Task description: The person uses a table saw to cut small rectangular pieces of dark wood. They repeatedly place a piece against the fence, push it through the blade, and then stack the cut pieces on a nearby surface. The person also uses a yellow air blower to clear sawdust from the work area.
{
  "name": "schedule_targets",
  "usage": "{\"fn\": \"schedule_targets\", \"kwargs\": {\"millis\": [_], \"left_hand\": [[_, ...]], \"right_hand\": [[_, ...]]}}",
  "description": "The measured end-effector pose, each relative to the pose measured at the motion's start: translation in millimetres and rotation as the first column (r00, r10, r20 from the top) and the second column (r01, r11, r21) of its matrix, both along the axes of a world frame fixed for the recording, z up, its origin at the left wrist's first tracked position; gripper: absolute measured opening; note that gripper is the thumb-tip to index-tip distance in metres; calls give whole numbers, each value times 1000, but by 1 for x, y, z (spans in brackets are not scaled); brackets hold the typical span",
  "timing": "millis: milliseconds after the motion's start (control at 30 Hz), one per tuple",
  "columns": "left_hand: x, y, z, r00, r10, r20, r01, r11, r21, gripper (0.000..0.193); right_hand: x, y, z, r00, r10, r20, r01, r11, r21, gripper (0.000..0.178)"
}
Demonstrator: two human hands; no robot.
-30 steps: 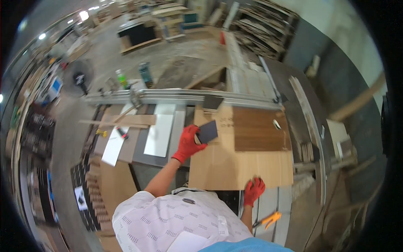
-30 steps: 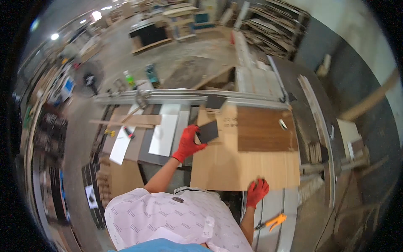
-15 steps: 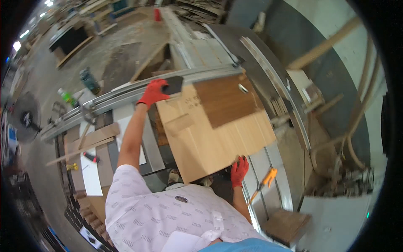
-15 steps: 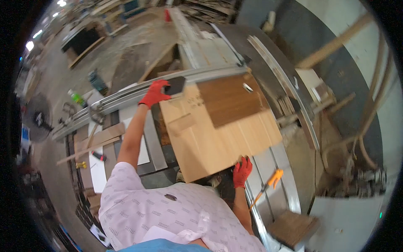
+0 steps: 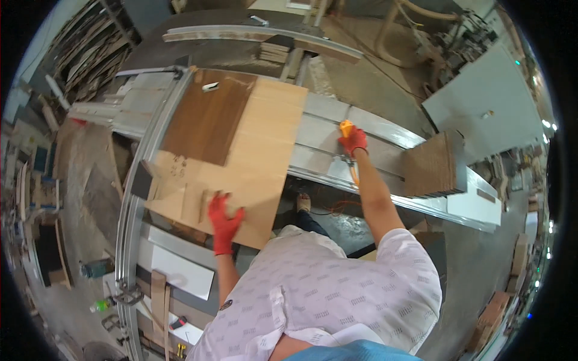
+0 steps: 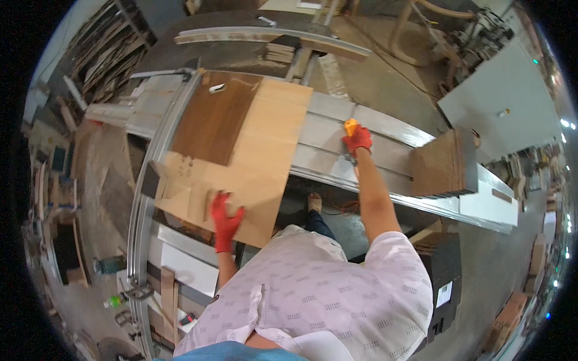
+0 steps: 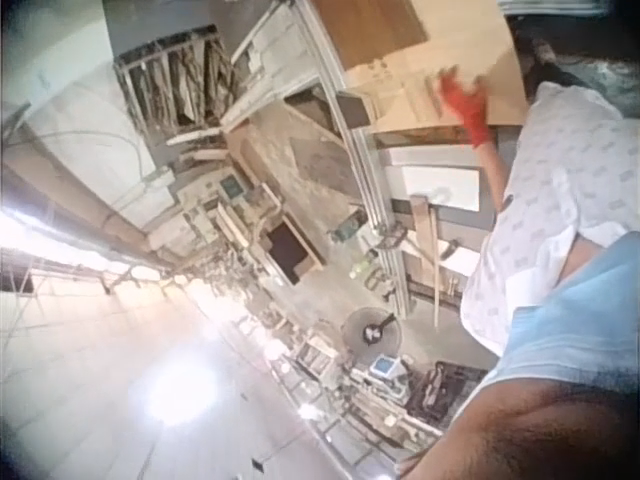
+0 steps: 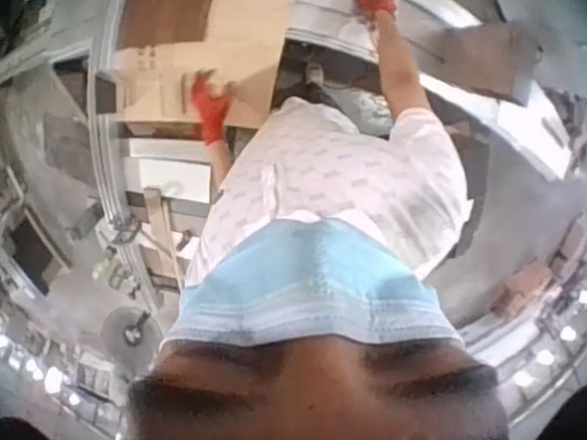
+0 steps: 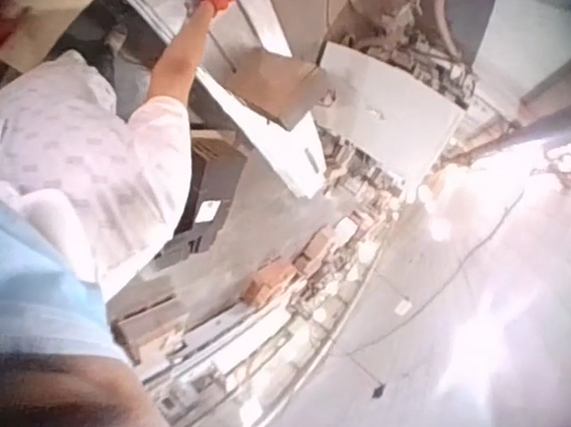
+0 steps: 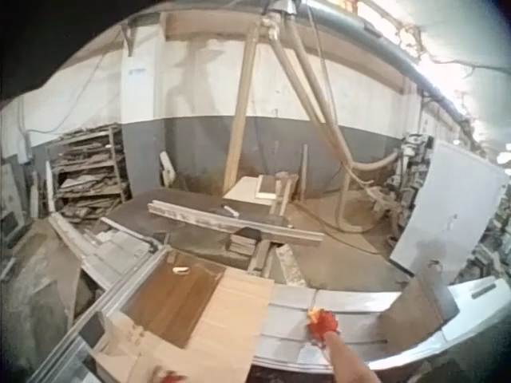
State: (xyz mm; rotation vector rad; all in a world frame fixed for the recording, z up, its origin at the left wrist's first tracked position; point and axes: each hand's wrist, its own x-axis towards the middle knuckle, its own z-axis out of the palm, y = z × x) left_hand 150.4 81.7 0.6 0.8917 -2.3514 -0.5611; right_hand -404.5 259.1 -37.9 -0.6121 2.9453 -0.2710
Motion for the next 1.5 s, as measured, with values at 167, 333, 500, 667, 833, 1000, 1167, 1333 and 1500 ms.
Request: {"fn": "schedule_targets", "kwargs": {"millis": [167,333,500,667,833,1000,1167,1333,1500], "left_hand": [[-32,43,-19,999,-38,15,34,980,195,63],[-28,43,-18,998,-5,55,-1,992,122,49],[-29,27,-23,1000,-12,20,11,997,73,40],[-39,23,-26,999,-40,2,40,998,42,38],[-33,25,-27,998,-2,59,4,1000,-26,35],[-37,22,-32,996,-58,73,62,997,-47,32],[-35,23,-41,996,-69,63,74,995,-69,32],[-35,23,-39,994,-79,78,85,993,-79,32],[-37,24,-37,994,-79,78,85,994,-73,32]], "right_hand": [[4,14,-11,996,53,77,-1,826,-563,37],[112,13,93,750,317,581,247,680,-690,33],[155,28,144,807,251,534,297,609,-735,33],[174,130,165,820,120,559,389,599,-700,33],[191,299,156,885,-268,381,343,928,-144,34],[286,300,315,372,-10,928,240,967,-86,27],[284,358,314,653,-445,613,156,871,465,37],[287,347,270,358,-316,879,199,945,259,35],[330,385,49,144,-455,879,451,820,351,39]]}}
